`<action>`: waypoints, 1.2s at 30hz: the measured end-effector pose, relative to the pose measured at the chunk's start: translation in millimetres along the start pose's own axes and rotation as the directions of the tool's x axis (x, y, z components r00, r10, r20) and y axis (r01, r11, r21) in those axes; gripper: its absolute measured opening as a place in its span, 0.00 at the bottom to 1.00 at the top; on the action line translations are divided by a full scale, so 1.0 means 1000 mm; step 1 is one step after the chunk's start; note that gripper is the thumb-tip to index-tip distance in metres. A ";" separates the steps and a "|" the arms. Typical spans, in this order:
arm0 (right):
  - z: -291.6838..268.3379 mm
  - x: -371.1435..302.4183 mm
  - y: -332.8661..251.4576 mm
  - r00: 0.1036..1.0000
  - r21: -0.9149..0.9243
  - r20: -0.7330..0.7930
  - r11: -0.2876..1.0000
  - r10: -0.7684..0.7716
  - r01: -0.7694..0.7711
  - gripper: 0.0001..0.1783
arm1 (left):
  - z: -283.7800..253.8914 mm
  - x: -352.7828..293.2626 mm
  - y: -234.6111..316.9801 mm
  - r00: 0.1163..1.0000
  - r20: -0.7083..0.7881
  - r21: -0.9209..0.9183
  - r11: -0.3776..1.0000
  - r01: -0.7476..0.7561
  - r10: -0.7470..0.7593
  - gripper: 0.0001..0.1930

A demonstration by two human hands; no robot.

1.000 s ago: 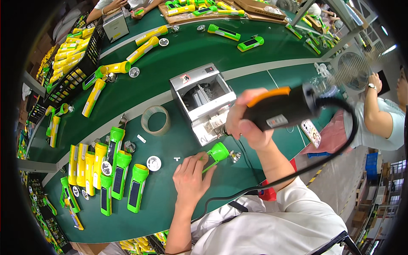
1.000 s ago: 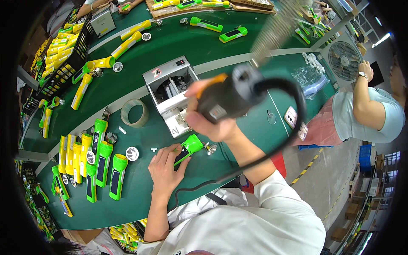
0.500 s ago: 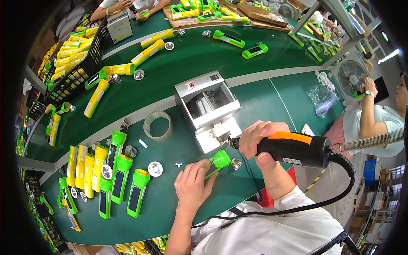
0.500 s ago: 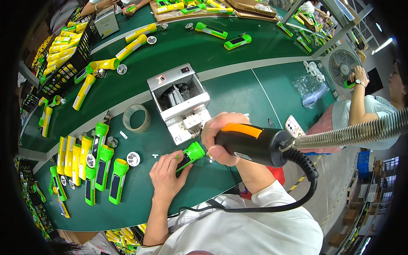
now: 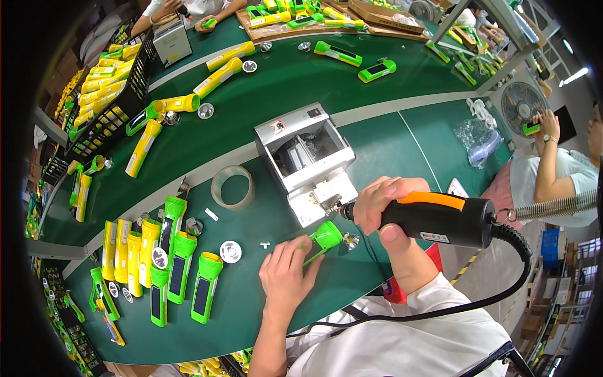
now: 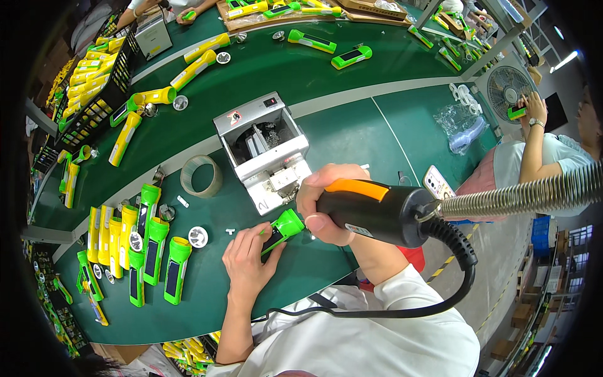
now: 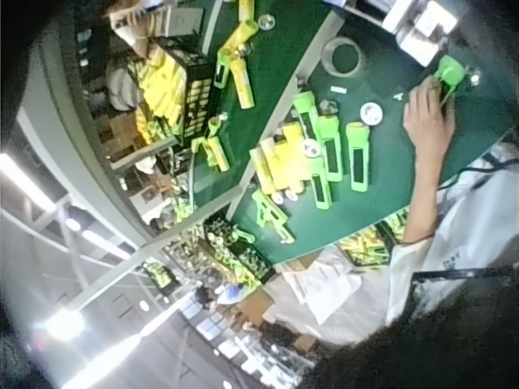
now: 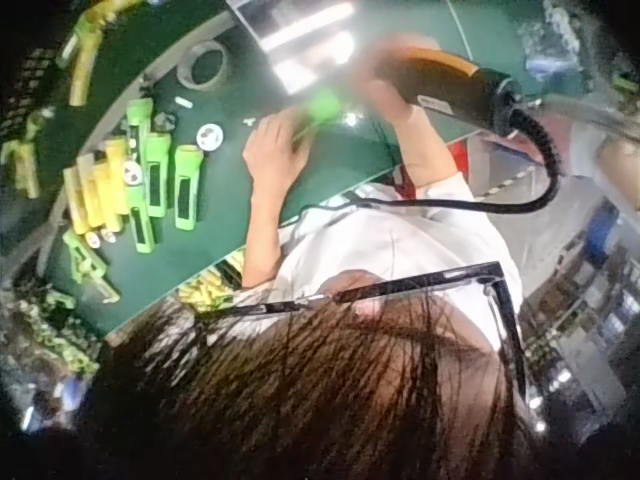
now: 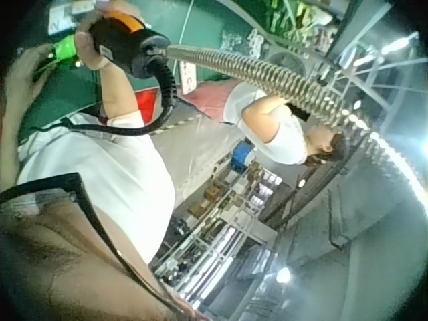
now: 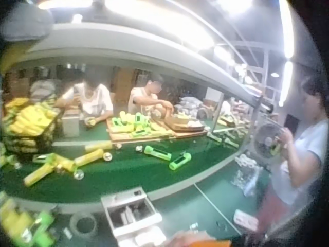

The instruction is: The person assembles flashlights on a workbench by fitting components together and driving screws into the flashlight casings using an electric screwdriver.

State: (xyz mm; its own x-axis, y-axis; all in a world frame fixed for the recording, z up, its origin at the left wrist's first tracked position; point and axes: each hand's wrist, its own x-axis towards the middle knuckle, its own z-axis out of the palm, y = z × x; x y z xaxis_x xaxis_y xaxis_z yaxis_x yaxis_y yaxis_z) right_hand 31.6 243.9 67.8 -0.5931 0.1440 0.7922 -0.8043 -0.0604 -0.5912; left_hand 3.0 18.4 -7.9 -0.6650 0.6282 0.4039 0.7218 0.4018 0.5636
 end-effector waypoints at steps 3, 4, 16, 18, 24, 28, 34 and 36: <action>0.005 0.000 0.006 0.999 -0.106 -0.048 0.994 0.014 -0.019 0.28 | 0.001 -0.001 -0.001 1.000 -0.006 -0.012 1.000 0.005 -0.006 0.18; 0.007 0.000 0.008 0.999 -0.106 -0.049 0.994 0.014 -0.019 0.28 | 0.001 -0.001 -0.001 1.000 -0.013 -0.002 1.000 -0.001 0.001 0.18; 0.020 0.066 0.024 0.763 0.016 -0.255 0.791 0.594 -0.611 0.14 | 0.000 0.002 -0.004 0.999 -0.014 0.011 0.999 -0.036 0.036 0.17; 0.011 0.054 0.015 0.823 -0.076 -0.242 0.836 0.513 -0.544 0.15 | 0.000 0.005 -0.005 0.999 -0.022 0.000 0.999 -0.043 0.043 0.17; 0.019 0.034 0.005 0.876 -0.131 -0.295 0.892 0.382 -0.433 0.10 | -0.001 0.000 0.001 0.999 -0.024 0.003 0.999 -0.040 0.040 0.17; 0.019 0.034 0.010 0.912 -0.232 -0.263 0.897 0.316 -0.377 0.08 | 0.004 -0.002 -0.001 0.997 -0.056 -0.028 0.998 -0.060 0.058 0.16; 0.013 0.031 0.005 0.941 -0.113 -0.223 0.952 0.255 -0.285 0.07 | 0.002 0.001 -0.002 0.997 -0.042 0.001 0.998 -0.058 0.058 0.16; 0.015 0.029 0.003 0.926 -0.056 -0.240 0.948 0.291 -0.312 0.08 | 0.002 0.003 -0.002 0.998 -0.040 -0.003 0.999 -0.052 0.052 0.16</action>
State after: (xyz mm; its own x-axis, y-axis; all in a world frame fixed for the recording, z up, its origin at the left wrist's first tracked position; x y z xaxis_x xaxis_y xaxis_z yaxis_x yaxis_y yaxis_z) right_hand 11.5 232.9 91.8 -0.7741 0.3532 0.5253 -0.5754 -0.0469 -0.8165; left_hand 0.4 20.8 -9.6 -0.6338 0.6210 0.4612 0.7549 0.3665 0.5438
